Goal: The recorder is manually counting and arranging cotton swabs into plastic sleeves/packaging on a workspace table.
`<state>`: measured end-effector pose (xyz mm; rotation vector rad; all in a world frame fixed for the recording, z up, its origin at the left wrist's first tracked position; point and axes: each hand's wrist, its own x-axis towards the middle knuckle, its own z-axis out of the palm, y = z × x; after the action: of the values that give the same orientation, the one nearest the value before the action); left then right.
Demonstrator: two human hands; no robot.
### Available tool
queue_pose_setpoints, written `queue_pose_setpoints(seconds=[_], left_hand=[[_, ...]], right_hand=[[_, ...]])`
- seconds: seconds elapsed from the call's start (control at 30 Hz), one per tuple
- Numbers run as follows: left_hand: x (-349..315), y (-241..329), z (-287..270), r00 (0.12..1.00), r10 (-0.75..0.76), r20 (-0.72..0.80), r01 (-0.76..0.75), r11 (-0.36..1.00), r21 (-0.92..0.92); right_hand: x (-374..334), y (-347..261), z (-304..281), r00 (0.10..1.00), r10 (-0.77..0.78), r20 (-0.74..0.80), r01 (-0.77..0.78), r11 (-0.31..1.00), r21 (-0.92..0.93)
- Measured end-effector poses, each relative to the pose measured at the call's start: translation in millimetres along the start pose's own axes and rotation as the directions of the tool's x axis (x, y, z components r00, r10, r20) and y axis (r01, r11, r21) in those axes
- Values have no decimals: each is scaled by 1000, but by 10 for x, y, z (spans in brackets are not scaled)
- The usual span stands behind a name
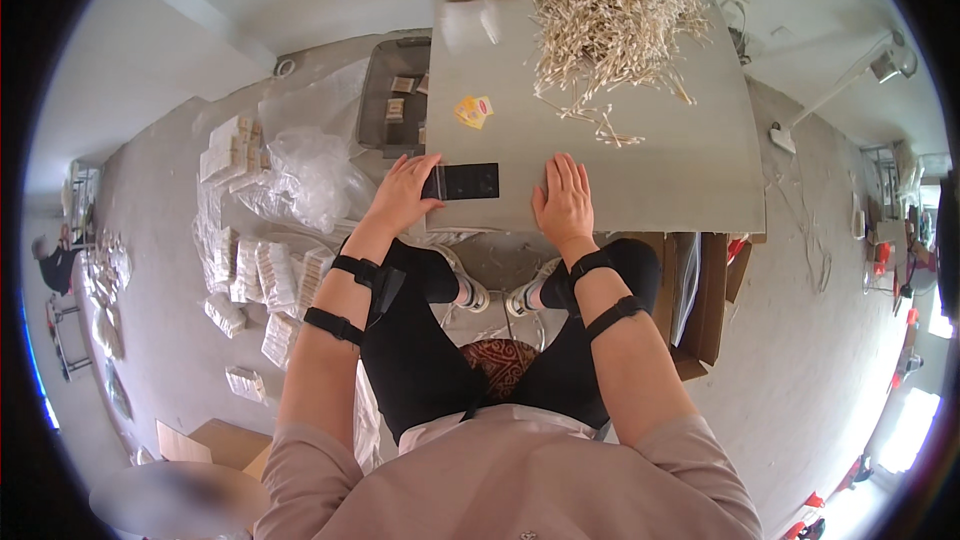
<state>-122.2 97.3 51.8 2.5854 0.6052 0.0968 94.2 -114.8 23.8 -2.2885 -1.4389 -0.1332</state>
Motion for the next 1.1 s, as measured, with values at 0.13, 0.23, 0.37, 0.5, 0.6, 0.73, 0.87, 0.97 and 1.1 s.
queue_pose_setpoints(seconds=[0.13,0.23,0.37,0.5,0.6,0.73,0.87,0.97,1.1], left_hand=[[56,-2,73,997,78,4,-78,997,-9],[83,24,96,996,89,-25,-90,995,-47],[145,217,249,988,110,-110,-118,991,-68],[349,447,527,946,49,-322,-78,994,-79],[498,648,712,910,-20,-414,0,999,-48],[573,740,781,930,-101,-353,121,992,34],[573,773,770,945,-106,-310,123,992,35],[535,786,696,942,-115,-315,136,990,43],[562,762,743,947,-95,-306,115,992,46]], right_hand=[[29,16,19,1000,-1,-21,0,1000,-19],[39,28,40,1000,5,6,-5,1000,5],[19,250,11,998,57,24,-61,976,209],[171,733,-218,908,410,-85,-402,911,96],[253,1190,-327,905,413,-104,-415,910,1],[324,1334,-311,947,321,21,-322,947,7],[377,1006,-129,971,241,0,-241,971,-8],[327,566,-16,982,180,-57,-178,983,41],[275,120,117,987,128,-98,-112,982,154]])
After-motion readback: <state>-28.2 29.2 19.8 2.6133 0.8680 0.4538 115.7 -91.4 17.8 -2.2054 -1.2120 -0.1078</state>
